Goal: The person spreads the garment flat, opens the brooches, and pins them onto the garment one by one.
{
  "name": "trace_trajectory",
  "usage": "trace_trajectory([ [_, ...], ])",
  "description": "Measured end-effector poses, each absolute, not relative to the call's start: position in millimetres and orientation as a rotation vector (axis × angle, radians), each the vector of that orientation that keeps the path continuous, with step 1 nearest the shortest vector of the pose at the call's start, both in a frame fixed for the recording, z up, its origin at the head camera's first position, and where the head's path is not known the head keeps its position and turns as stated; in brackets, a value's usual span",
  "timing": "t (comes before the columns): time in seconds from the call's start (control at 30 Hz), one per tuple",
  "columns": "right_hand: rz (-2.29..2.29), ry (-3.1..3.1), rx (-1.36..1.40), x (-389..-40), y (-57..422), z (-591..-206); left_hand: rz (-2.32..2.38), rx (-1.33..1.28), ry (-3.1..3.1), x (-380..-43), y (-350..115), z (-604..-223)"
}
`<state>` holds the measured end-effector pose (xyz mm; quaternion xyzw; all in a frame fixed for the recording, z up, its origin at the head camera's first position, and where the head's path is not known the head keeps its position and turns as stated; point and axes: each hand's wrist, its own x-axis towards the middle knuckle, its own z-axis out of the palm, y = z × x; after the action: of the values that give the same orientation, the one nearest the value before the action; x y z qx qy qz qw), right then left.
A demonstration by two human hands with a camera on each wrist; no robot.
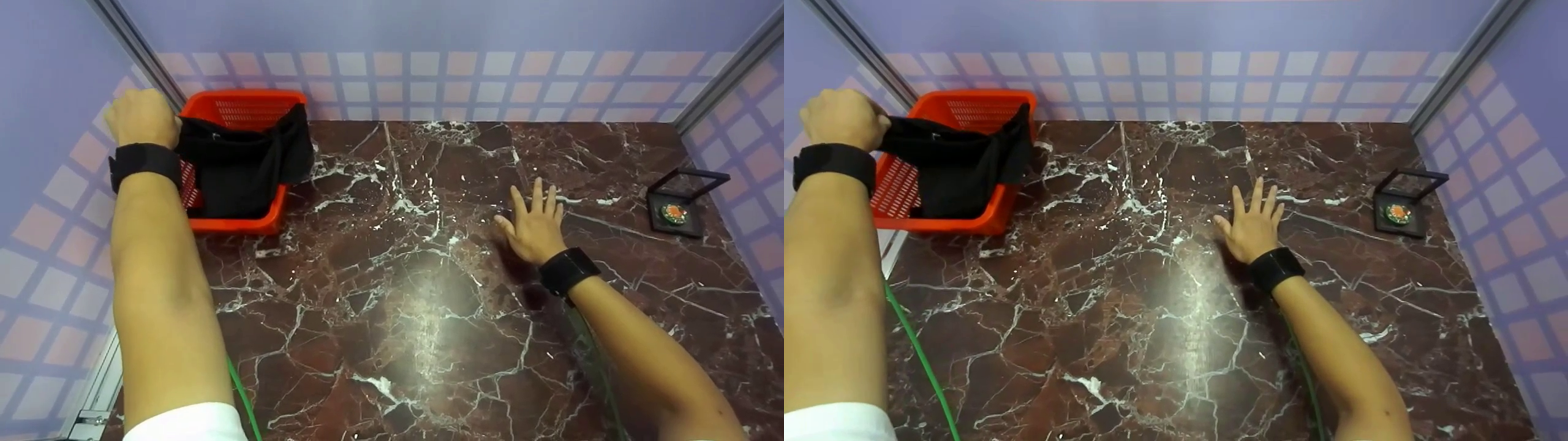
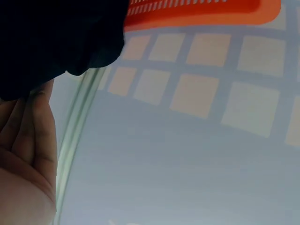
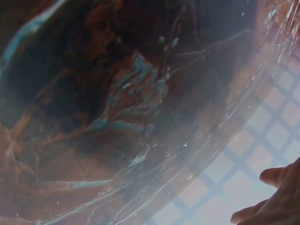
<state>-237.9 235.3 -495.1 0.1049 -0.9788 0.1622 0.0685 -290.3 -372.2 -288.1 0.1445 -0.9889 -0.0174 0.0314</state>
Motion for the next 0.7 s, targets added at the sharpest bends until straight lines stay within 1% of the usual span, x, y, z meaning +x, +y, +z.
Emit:
trace_trajectory([
  [0.7, 0.49, -2.913, 0.332, -244.4, 238.7, -490.7, 0.032, 0.269, -2.713, -305.1, -328.4, -242.6],
])
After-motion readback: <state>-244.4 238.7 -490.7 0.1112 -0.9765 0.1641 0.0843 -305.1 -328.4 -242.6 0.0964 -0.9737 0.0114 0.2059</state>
